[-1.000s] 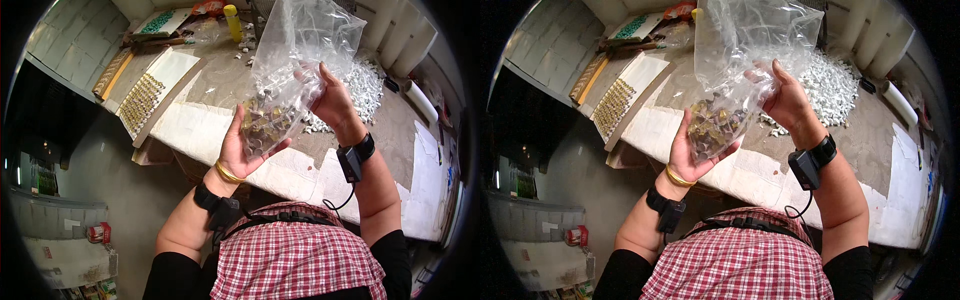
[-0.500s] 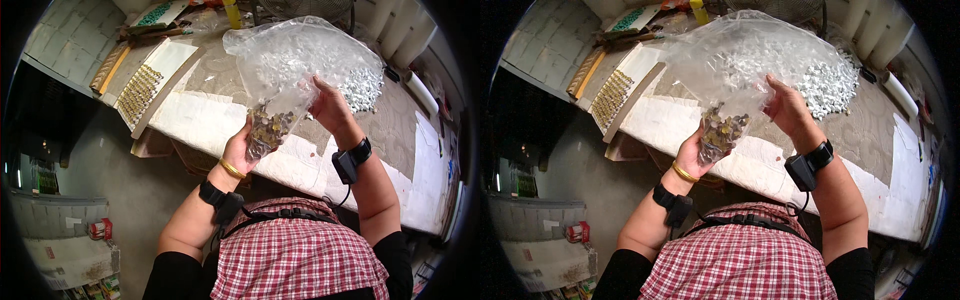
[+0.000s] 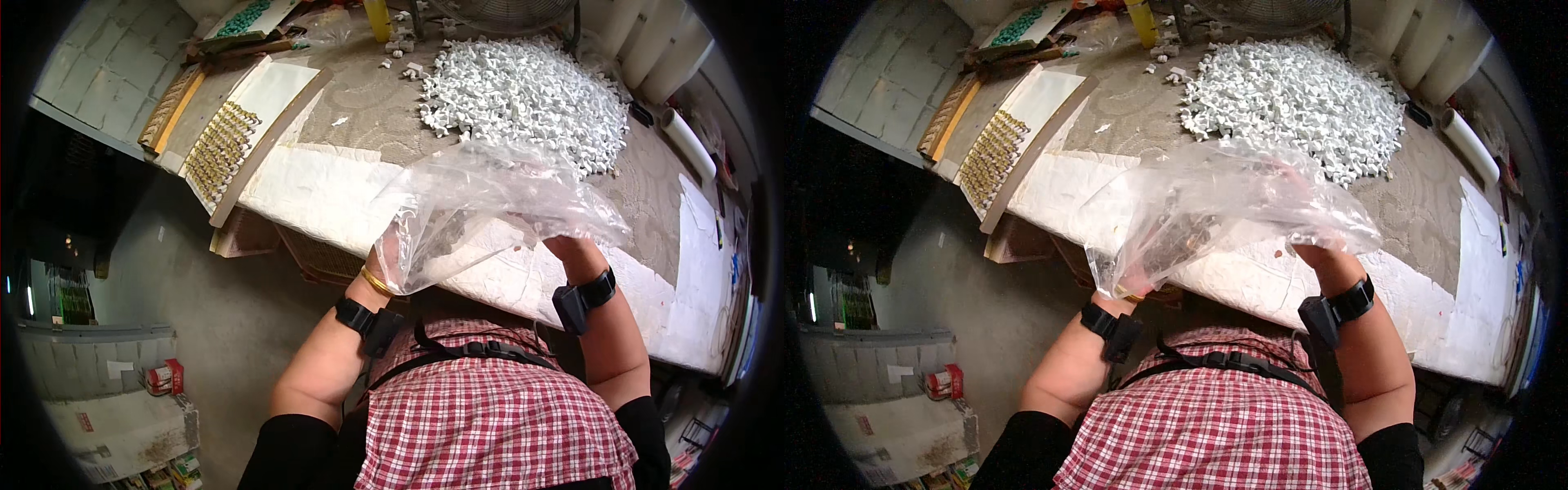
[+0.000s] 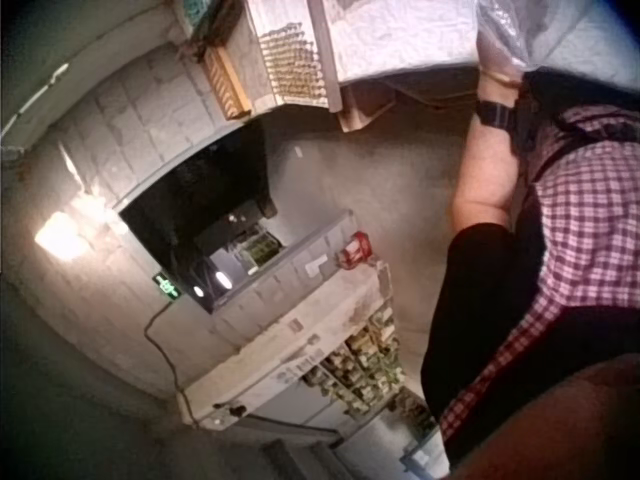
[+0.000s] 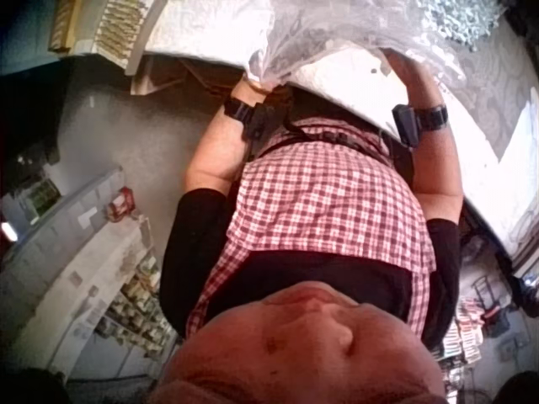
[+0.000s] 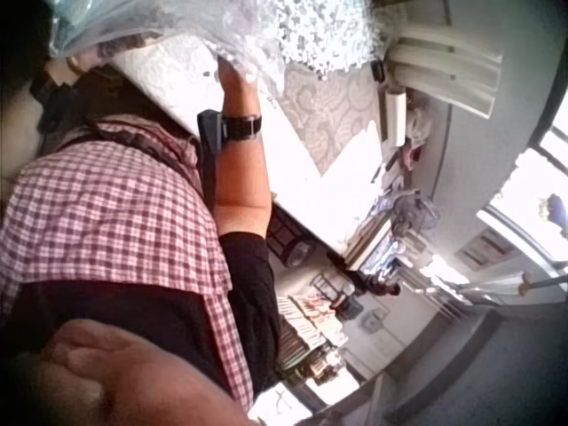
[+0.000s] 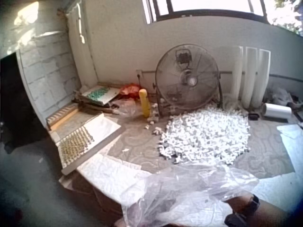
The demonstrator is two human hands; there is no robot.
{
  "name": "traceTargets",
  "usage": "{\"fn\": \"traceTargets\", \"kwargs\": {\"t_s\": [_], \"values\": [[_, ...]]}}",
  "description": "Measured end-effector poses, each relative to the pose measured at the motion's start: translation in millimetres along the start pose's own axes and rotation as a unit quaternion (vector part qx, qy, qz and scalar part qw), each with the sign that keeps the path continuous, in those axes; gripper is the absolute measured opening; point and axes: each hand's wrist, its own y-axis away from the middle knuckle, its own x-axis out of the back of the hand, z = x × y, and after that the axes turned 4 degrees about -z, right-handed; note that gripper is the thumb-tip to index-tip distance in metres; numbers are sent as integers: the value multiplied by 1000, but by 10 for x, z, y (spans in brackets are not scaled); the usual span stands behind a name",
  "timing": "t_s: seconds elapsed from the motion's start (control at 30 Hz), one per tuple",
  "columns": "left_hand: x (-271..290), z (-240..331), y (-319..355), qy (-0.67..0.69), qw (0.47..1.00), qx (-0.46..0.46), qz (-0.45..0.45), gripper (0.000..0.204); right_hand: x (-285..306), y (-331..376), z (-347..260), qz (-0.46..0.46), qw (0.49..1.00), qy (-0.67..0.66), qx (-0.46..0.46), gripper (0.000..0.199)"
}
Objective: The person is sorting small gold-colored industrial components from a plastic bag into a grid-style tray.
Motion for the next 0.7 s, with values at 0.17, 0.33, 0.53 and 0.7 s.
{"fn": "traceTargets", "kwargs": {"t_s": [0.17,0.33,0.53,0.7], "values": [[-58,66,78,-446,882,-30,151,49,-229,150,-157,26,974,224,11,68],[175,180,175,-66,986,-17,149,45,-429,312,-389,161,947,263,86,71],[351,102,236,-16,990,-38,134,48,-866,847,-762,-25,651,678,341,84],[517,73,295,-45,992,-36,114,48,-1682,352,-656,-124,613,761,170,84]]}}
